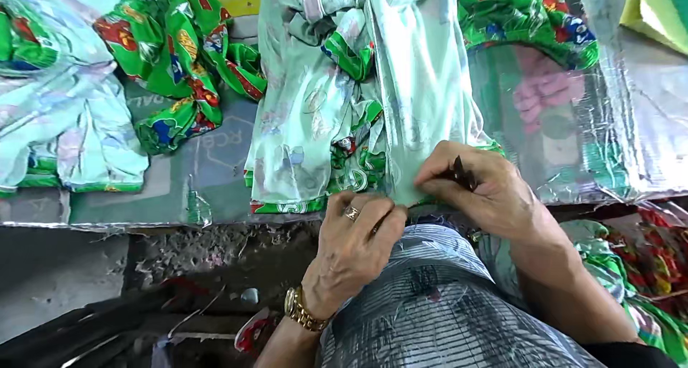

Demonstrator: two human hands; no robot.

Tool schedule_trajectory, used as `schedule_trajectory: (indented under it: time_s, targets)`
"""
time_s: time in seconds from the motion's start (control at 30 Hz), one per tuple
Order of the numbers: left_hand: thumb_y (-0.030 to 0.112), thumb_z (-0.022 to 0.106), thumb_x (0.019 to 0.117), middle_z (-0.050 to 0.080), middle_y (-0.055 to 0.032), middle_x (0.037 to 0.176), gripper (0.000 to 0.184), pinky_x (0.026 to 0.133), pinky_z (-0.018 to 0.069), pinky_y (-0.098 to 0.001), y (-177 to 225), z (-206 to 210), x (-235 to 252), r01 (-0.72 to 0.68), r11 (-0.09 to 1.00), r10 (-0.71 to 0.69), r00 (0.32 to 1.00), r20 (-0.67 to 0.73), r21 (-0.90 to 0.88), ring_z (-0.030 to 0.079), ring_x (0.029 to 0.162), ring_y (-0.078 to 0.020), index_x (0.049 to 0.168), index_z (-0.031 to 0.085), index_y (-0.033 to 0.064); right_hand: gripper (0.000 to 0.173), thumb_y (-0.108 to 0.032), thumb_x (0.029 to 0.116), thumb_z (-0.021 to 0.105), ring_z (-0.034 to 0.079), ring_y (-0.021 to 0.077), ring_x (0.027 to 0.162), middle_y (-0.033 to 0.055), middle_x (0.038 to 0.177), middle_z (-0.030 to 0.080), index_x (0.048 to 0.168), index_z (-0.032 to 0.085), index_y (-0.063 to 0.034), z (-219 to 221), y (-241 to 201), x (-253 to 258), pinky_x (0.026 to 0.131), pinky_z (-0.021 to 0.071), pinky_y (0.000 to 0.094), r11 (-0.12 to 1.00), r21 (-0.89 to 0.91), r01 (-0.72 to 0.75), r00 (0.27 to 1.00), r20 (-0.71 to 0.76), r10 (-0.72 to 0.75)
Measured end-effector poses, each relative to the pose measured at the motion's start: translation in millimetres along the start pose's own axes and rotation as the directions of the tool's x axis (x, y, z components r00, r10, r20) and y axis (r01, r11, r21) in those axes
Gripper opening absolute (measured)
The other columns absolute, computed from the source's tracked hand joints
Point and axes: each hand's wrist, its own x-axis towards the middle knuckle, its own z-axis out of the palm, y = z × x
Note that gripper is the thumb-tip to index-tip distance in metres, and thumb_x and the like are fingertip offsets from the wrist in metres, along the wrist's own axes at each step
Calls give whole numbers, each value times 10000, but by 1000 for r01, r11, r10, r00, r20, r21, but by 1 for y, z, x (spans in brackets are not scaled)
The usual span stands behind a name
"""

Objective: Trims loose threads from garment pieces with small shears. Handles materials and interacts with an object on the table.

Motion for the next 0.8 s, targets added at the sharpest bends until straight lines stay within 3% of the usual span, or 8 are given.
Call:
schedule_trajectory:
  time_s: [0.1, 0.2, 0.3, 0.4, 0.5, 0.6, 0.67, 0.8]
  targets:
    - [117, 594, 1024, 648, -62, 1017, 55, 949, 464, -356, 4, 4, -7, 39, 998, -43, 997, -70, -58, 616, 992, -174, 1064, 632, 108, 72, -92, 926, 713, 633, 14, 816, -11, 926, 668, 986, 734, -56, 3, 7, 0, 699, 553, 158, 988, -39, 151, 983, 109, -146]
    - [106, 616, 1014, 641, -41, 1016, 47, 955, 480, -327, 10, 9, -6, 65, 991, -82, 985, -151, -116, 617, 995, -147, 1059, 629, 110, 129, -140, 912, 734, 607, 8, 759, -16, 932, 660, 1032, 734, -93, 9, 7, -2, 617, 509, 160, 963, -178, 202, 976, 123, -182]
    - [111, 619, 1016, 638, -40, 1015, 39, 922, 489, -304, 15, 14, 2, 55, 981, -91, 978, -190, -188, 614, 981, -136, 1051, 634, 103, 58, -87, 937, 671, 605, 35, 737, 9, 901, 662, 974, 714, -74, 16, 6, -4, 597, 491, 181, 941, -269, 206, 979, 49, -200]
    - [159, 629, 1020, 611, -17, 1074, 42, 952, 478, -277, 17, 20, 10, 65, 962, -125, 968, -217, -265, 588, 1061, -114, 1044, 640, 126, 80, -56, 956, 622, 628, 38, 788, 21, 910, 671, 952, 703, -53, 15, 6, -7, 650, 515, 174, 950, -244, 194, 980, 8, -198]
    - [264, 649, 1018, 587, -1, 1222, 181, 960, 490, -239, 16, 20, 18, 161, 932, -208, 971, -116, -323, 570, 1156, -88, 1147, 585, 154, 54, -69, 958, 647, 645, 21, 832, 12, 915, 676, 948, 691, -40, 10, 7, -8, 719, 550, 155, 976, -134, 170, 985, 1, -172]
    - [176, 695, 982, 654, -36, 1111, 239, 871, 521, -228, 13, 15, 23, 222, 895, -246, 969, -12, -387, 627, 1020, -91, 1178, 583, 97, 40, -69, 955, 651, 632, 13, 809, 6, 892, 661, 944, 672, -37, 8, 7, -7, 709, 543, 148, 984, -70, 164, 986, 6, -164]
    - [109, 686, 967, 661, -36, 1044, 171, 833, 523, -212, 13, 13, 23, 249, 886, -262, 965, 23, -391, 627, 953, -81, 1121, 624, 74, 62, -74, 978, 642, 634, 31, 836, 16, 900, 648, 934, 659, -33, 6, 7, -7, 730, 552, 163, 982, -17, 189, 982, 2, -189]
    - [119, 656, 991, 670, -30, 1031, 43, 878, 514, -266, 14, 13, 15, 205, 933, -219, 976, -16, -298, 627, 1001, -113, 1008, 693, 105, 82, -117, 999, 634, 638, 31, 885, 17, 947, 655, 937, 656, -68, 7, 1, -15, 741, 540, 152, 953, -174, 246, 968, -5, -251]
